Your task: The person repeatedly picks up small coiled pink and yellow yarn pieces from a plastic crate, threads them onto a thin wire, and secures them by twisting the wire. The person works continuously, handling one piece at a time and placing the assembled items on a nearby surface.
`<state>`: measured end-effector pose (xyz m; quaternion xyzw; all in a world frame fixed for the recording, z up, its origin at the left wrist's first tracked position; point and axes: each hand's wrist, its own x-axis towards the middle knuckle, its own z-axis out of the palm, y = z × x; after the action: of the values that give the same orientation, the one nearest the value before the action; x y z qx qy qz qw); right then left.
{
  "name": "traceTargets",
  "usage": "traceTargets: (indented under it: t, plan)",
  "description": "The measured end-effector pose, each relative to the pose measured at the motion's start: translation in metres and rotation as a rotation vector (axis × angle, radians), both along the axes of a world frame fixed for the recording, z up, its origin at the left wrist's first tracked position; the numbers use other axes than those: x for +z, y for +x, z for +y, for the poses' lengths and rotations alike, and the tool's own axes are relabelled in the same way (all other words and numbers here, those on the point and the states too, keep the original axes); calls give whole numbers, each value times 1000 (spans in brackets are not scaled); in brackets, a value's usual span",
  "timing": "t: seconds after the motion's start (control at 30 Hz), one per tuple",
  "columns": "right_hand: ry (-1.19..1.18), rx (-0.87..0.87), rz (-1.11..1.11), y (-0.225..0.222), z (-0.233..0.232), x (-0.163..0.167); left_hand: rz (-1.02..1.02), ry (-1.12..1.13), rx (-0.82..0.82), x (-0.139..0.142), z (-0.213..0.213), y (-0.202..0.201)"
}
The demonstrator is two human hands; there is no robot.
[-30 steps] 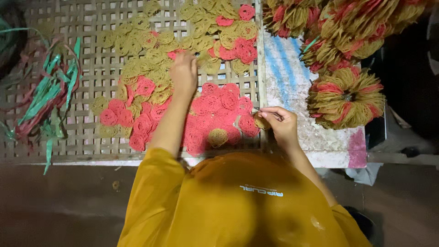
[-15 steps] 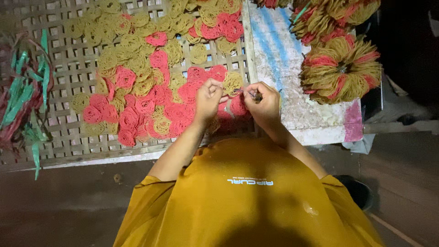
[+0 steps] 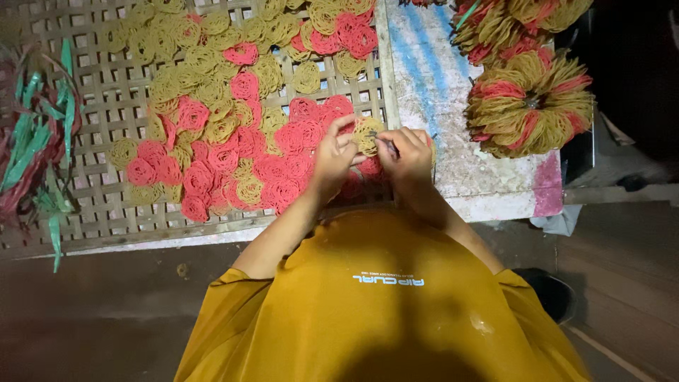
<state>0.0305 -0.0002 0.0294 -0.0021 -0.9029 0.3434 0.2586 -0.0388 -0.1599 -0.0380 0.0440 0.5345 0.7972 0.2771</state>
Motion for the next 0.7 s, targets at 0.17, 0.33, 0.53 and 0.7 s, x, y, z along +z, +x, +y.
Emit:
traceTargets:
  t: [0.17,0.33,0.53,0.7]
  plan:
    - [-10,26,-3,1,3,8,-6,-14,-40,-12,3,-2]
    - [-143,-16,-27,-1,2,13,29,-27,-6,-12,5,0]
    - [-156,87,19,-2,-1,15,145,-116,-7,4,7,5]
    - [-114,64,30,-2,-3,15,188,-120,-11,16,7,8]
